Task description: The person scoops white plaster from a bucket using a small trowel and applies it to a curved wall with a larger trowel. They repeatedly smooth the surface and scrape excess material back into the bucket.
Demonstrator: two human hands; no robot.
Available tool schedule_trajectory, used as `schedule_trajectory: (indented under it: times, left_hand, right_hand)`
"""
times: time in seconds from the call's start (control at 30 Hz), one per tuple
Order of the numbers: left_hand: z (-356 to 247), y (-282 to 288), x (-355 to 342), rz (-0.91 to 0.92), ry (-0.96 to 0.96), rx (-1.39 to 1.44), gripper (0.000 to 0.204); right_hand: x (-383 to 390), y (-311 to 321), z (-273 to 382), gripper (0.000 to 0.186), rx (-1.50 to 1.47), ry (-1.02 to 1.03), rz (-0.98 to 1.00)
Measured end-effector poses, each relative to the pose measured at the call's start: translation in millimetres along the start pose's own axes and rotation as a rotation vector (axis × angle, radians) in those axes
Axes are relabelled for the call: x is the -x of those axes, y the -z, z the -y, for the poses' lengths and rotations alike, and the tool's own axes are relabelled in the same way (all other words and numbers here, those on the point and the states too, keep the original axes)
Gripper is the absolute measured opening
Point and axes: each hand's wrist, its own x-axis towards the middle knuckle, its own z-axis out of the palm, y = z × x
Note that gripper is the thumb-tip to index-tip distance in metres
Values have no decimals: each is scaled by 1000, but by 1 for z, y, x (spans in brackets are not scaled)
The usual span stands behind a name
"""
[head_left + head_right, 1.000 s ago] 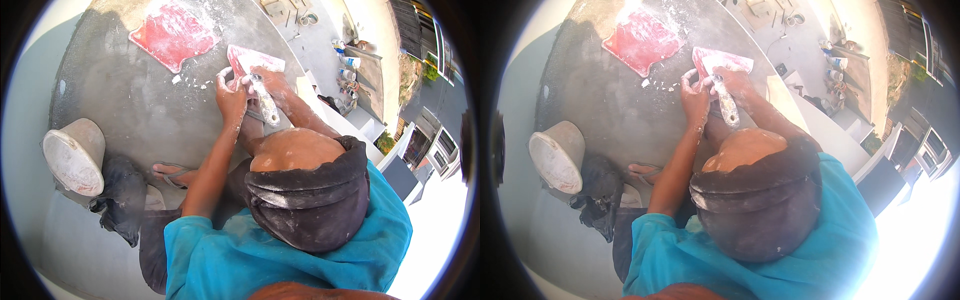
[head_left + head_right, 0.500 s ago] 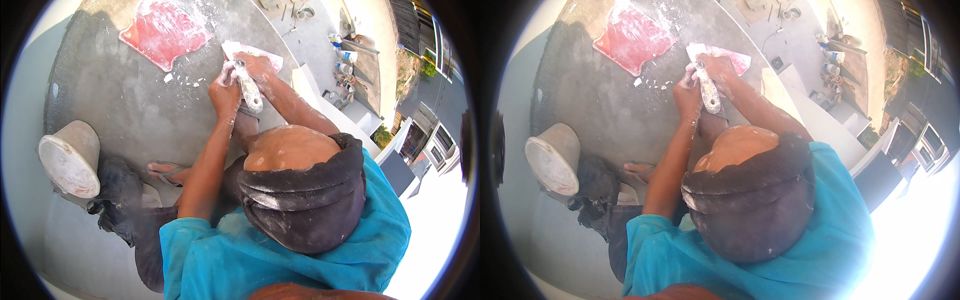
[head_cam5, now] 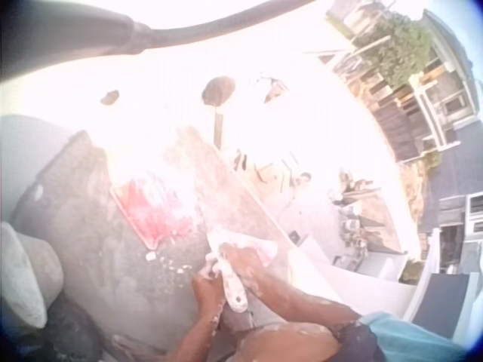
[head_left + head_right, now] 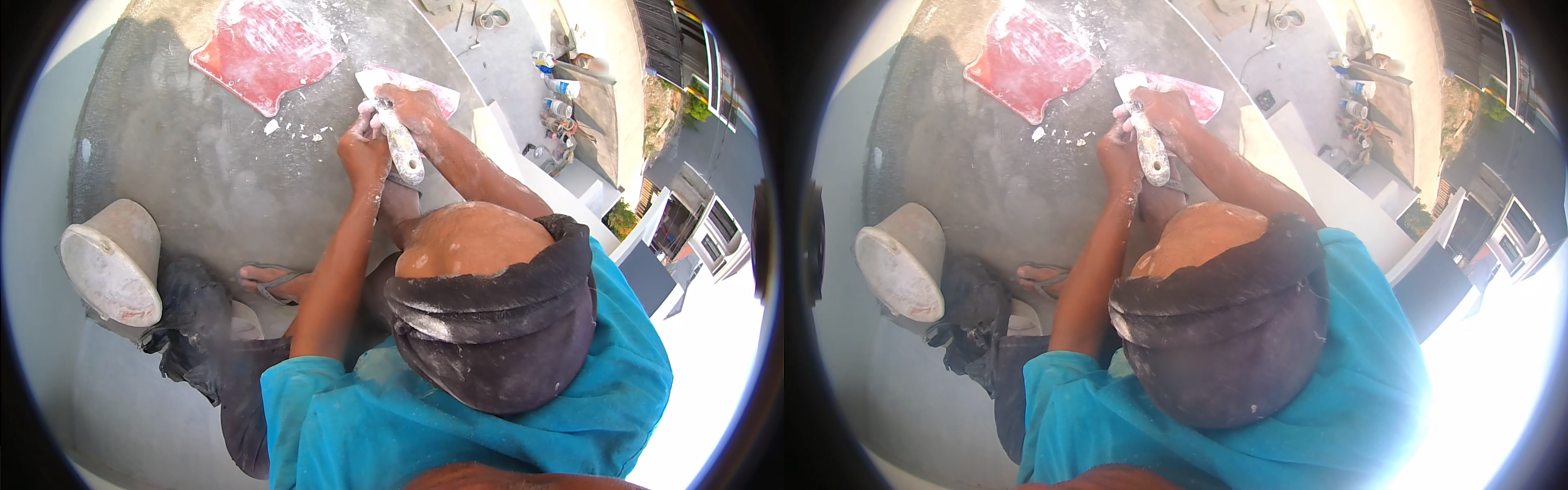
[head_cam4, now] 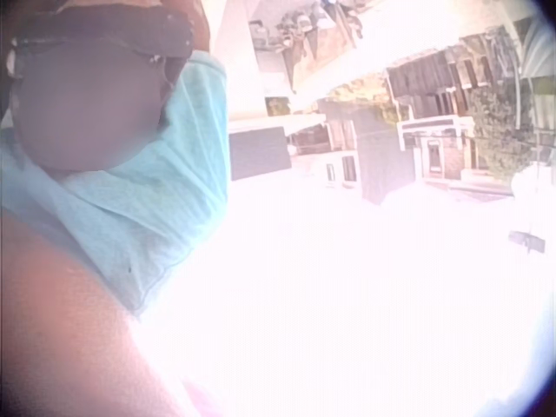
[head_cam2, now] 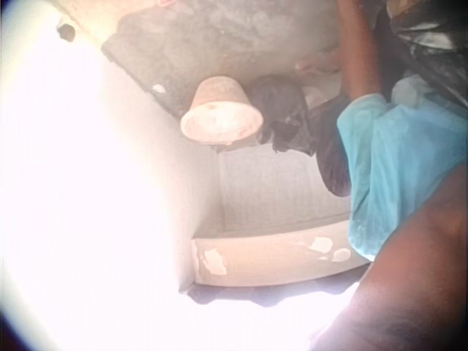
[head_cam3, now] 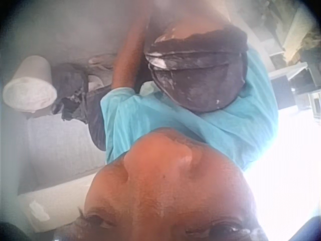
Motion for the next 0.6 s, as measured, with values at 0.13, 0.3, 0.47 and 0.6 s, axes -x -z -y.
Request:
schedule_trajectory:
  times: [0.13, 0.3, 0.47, 0.6]
  left_hand:
    - [7, 1, -1, 4, 49, -11, 32]
    - [-4, 2, 0, 12, 34, 3, 31]
    - [26, -2, -8, 21, -12, 84, 31]
    - [9, 2, -1, 48, 31, 193, 35]
  right_hand:
    - [-4, 4, -11, 33, -47, 29, 25]
    - [-10, -2, 2, 35, -73, 0, -24]
    - [-10, 6, -13, 37, -118, -14, 16]
    - [-11, 0, -3, 32, -132, -24, -34]
